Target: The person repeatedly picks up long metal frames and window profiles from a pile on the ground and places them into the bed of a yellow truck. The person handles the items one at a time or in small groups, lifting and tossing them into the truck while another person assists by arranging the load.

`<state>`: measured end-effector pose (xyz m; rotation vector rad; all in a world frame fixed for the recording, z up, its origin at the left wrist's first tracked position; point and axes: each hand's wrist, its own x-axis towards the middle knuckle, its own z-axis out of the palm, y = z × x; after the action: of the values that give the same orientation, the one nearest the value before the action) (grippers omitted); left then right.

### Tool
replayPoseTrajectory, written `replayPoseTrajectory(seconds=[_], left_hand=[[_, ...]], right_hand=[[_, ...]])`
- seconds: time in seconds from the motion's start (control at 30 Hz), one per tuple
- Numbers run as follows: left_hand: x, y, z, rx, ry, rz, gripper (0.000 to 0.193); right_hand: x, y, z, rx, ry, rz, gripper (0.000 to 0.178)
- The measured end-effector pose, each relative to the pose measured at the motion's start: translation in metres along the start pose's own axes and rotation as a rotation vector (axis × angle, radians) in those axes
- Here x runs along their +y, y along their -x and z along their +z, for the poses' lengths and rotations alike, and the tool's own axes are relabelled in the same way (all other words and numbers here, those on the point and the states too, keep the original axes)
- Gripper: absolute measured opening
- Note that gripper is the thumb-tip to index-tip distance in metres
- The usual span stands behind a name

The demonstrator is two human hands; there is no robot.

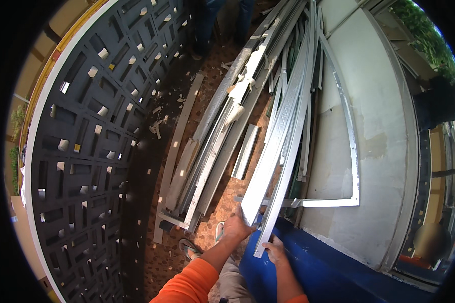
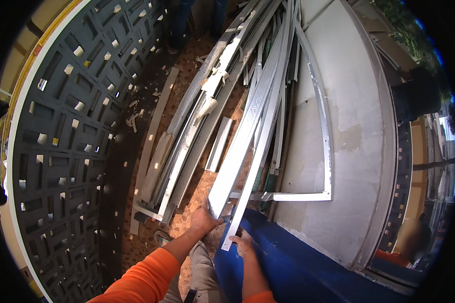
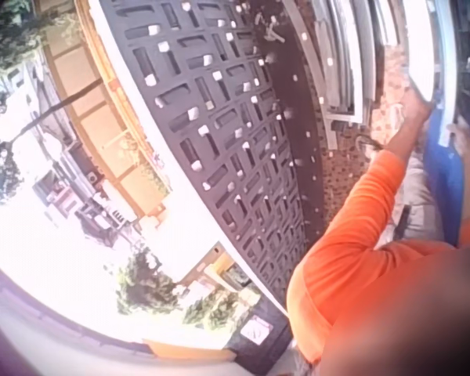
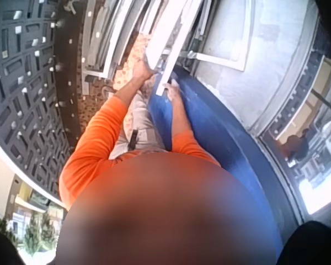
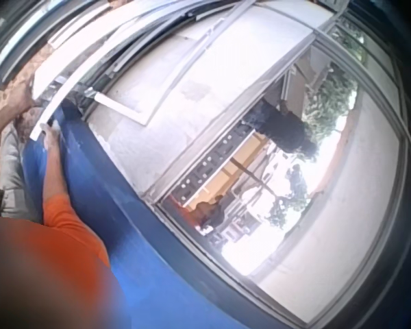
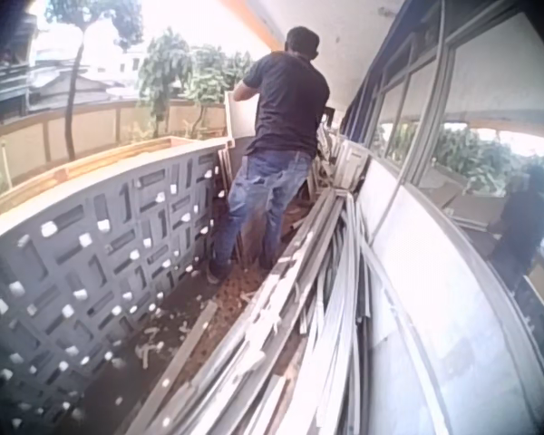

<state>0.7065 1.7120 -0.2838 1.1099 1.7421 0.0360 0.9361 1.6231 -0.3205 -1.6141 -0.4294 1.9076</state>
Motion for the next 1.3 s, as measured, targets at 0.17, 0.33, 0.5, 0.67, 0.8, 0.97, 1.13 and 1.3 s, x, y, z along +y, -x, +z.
replayPoseTrajectory(seconds=[0.17,0.33,0.5,0.67,0.8,0.97,1.13,1.3], left_hand=[[-0.008,-0.005,-0.002,0.022,-0.018,0.016,0.127],[-0.005,-0.004,-0.007,-0.049,0.013,-0.042,0.124],[-0.021,-0.013,-0.015,0.014,-0.020,-0.048,0.133],[-0.051,-0.031,0.001,-0.070,0.084,-0.030,0.132],[-0.052,-0.027,0.008,0.043,0.306,0.108,0.128],[-0.030,0.040,-0.063,-0.430,0.756,0.003,0.120],[-0.014,0.106,-0.155,-0.206,0.343,0.088,0.084],[-0.017,0.146,-0.241,-0.231,0.697,0.193,0.067]], right_hand=[[0.002,-0.010,-0.012,-0.007,0.041,0.068,0.059],[0.002,-0.011,-0.024,-0.016,-0.044,0.038,0.053],[-0.020,0.019,-0.031,-0.002,0.015,0.032,0.056],[-0.041,0.046,0.012,-0.071,-0.045,-0.055,0.057],[-0.055,0.064,0.067,-0.110,-0.020,-0.118,0.058],[-0.067,0.078,0.142,-0.072,0.183,-0.193,0.061],[-0.086,0.101,0.221,0.012,0.589,-0.389,0.069],[-0.110,0.115,0.257,-0.131,0.280,-0.421,0.065]])
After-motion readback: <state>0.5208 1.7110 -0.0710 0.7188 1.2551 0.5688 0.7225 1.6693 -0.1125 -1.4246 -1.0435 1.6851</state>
